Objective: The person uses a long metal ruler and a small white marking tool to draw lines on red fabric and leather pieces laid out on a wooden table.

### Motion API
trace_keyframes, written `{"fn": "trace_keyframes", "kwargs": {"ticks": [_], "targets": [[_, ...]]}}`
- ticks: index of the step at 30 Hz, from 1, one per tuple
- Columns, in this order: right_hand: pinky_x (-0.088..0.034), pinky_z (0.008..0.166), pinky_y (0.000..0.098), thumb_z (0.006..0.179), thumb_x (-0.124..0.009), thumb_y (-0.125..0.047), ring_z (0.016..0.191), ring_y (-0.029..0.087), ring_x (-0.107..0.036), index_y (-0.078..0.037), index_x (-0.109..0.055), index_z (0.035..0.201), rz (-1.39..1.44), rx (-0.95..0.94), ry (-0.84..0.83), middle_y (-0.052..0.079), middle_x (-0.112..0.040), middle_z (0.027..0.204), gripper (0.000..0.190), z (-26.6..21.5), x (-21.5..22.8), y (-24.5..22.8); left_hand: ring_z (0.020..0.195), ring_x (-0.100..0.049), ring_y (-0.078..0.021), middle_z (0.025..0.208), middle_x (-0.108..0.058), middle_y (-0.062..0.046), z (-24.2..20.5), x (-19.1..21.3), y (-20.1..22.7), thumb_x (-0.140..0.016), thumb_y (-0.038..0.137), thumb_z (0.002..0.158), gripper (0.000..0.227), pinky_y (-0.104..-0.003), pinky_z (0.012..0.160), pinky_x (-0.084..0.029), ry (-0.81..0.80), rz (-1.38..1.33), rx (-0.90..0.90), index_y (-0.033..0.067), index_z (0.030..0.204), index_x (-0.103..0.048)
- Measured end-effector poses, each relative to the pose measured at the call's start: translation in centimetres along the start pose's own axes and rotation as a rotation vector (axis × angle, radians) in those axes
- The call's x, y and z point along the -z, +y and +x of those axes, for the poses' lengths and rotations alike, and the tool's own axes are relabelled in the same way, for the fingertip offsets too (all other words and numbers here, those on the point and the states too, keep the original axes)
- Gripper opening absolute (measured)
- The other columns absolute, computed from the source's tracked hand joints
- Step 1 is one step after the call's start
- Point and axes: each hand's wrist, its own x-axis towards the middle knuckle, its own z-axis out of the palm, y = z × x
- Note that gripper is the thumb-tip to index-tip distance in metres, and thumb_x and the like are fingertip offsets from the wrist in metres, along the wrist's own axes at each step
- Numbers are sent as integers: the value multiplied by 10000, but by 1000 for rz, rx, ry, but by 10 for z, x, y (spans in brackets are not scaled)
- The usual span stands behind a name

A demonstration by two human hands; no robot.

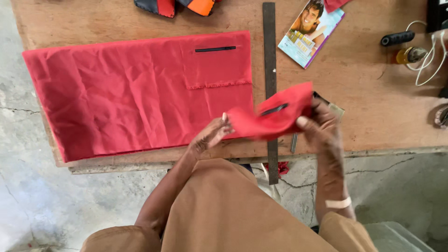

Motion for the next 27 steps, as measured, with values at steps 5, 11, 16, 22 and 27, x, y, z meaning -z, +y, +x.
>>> {"fn": "trace_keyframes", "kwargs": {"ticks": [5,11,16,22,27], "targets": [[-583,992,309,922,-743,-42,1044,153,-698,-11,-656,1217,-97,-89,57,62,-728,1142,310,-8,-13,51,1299,-585,-279,1393,-624,-133,-49,-9,9,-766,530,828,701,-486,1099,-497,-60,-348,-141,83,1348,-623],[-559,760,249,911,-765,-64,853,96,-646,-24,-696,1111,-656,-157,68,16,-714,973,215,39,10,184,1088,-680,-236,1224,-690,-109,-73,14,71,-772,368,849,613,-409,879,-613,254,-16,-146,5,1312,-601],[-577,673,306,856,-733,2,789,138,-680,-5,-697,1169,-675,-423,114,66,-735,922,315,41,18,240,811,-724,-155,983,-752,-88,-48,57,49,-775,183,889,400,-278,672,-563,567,522,-209,10,1217,-624],[-600,711,318,910,-706,1,883,168,-712,19,-661,1230,-114,-386,120,76,-750,1034,323,26,-6,209,606,-650,-172,786,-742,-109,-41,24,56,-647,379,968,431,-298,516,-486,638,582,236,-48,1018,-677],[-638,835,411,877,-749,-65,1010,242,-725,-36,-546,1347,269,-519,10,110,-702,1185,512,-38,-60,200,815,-680,-163,958,-739,-101,-68,-68,48,-759,262,866,397,-329,728,-546,260,321,146,-25,1122,-660]]}}
